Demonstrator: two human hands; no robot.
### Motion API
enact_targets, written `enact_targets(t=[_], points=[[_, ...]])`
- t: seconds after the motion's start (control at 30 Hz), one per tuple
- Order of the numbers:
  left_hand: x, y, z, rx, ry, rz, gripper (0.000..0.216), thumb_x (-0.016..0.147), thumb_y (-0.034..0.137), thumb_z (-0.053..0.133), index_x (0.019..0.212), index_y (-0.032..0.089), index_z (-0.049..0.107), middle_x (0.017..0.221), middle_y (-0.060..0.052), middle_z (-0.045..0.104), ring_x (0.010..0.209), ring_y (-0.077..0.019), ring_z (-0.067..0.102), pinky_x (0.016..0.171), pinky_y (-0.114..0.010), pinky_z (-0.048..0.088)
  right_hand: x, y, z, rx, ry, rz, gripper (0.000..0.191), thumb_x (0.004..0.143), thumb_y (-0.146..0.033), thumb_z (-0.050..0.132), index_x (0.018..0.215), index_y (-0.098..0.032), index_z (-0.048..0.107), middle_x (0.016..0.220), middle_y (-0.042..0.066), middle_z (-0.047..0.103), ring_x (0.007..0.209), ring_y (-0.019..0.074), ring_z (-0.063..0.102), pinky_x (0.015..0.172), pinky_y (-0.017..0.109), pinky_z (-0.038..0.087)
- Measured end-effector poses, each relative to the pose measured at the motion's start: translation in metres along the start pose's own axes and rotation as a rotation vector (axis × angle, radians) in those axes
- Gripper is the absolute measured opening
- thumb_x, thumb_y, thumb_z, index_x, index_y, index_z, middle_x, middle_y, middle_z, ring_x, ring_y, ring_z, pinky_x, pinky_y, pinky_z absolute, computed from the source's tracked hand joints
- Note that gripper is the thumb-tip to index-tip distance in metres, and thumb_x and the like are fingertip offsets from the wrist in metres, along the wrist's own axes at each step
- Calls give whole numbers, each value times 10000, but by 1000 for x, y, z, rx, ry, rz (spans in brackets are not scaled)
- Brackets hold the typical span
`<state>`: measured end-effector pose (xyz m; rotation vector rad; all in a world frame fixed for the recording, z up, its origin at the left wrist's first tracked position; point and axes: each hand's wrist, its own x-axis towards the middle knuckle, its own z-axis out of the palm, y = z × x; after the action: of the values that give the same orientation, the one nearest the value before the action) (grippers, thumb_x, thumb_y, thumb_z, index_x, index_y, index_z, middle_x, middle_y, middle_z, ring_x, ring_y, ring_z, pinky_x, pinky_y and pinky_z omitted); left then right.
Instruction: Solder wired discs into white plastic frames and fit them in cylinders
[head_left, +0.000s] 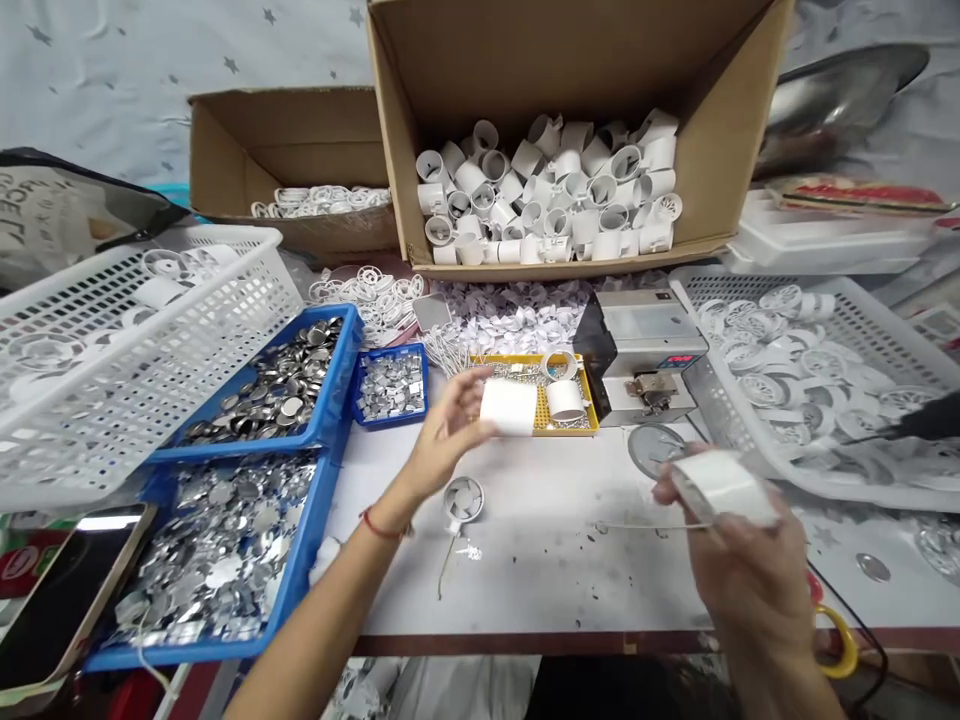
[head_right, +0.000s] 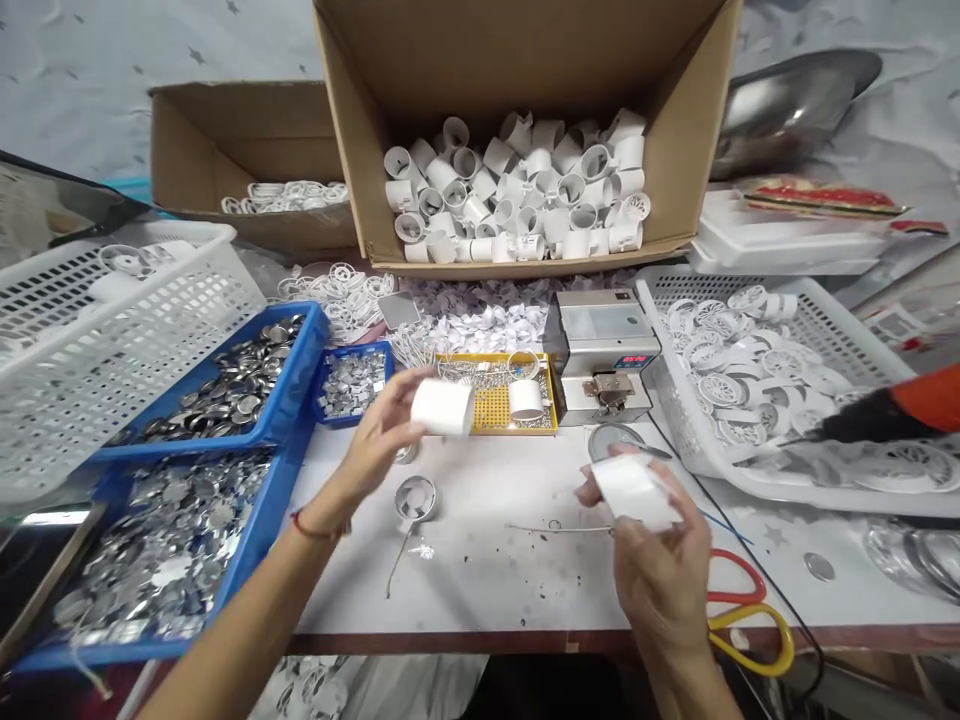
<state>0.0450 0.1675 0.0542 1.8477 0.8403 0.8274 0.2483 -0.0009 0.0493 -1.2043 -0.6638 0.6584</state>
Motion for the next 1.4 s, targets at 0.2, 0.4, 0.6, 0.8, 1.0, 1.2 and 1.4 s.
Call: enact_targets(t=[0.2, 0.4, 0.6, 0.8, 1.0, 1.2, 1.4], points=[[-73, 13, 30, -703, 52, -412, 650, 682, 500, 555, 1225, 142, 553, 963, -101, 625, 796, -218, 580, 652, -304, 483, 8, -27, 49, -202, -193, -145, 459, 637, -337, 754, 1057, -203, 628, 839, 50, 674, 703, 213, 643, 600, 333, 514], [-81, 10, 28, -948, 62, -394, 585, 647, 423, 680, 1162, 152, 623, 862, -62, 624, 740, -182, 554, 620, -250, 447, 1, -24, 65, -372, -282, -281, 444, 616, -248, 733, 1038, -188, 608, 880, 35, 674, 738, 177, 623, 638, 285, 525], [-83, 6, 27, -1017, 55, -353, 580, 637, 419, 727, 1148, 161, 638, 827, -46, 630, 715, -176, 556, 620, -241, 438, 3, -36, 66, -437, -393, -136, 432, 592, -275, 756, 998, -193, 631, 874, 29, 688, 730, 175, 633, 614, 259, 521], [-88, 3, 27, -1031, -9, -343, 616, 666, 438, 723, 1210, 168, 621, 862, -48, 648, 729, -178, 572, 629, -240, 449, 7, -40, 72, -584, -422, -94, 408, 612, -309, 742, 991, -200, 636, 788, 8, 684, 664, 180, 638, 582, 278, 518], [-94, 2, 31, -987, -10, -266, 472, 825, 420, 636, 1237, 191, 604, 1046, -71, 645, 897, -197, 594, 797, -275, 469, 4, -41, 65, -682, -581, -549, 435, 743, -235, 695, 1152, -211, 547, 1097, 83, 671, 1020, 250, 636, 858, 368, 522], [-106, 3, 39, -799, 49, -338, 412, 907, 494, 527, 1182, 194, 596, 1067, -72, 608, 936, -203, 542, 835, -309, 444, 8, -13, 49, -481, -819, -432, 509, 819, -303, 712, 1265, -275, 469, 1283, 77, 592, 1214, 219, 546, 1020, 380, 456], [-112, 10, 48, -812, 34, -556, 512, 824, 625, 569, 1053, 167, 570, 616, 62, 328, 524, -71, 241, 472, -197, 247, -4, 5, 37, -635, -724, -423, 513, 851, -403, 659, 1305, -279, 456, 1195, 94, 578, 1105, 245, 581, 876, 378, 522]])
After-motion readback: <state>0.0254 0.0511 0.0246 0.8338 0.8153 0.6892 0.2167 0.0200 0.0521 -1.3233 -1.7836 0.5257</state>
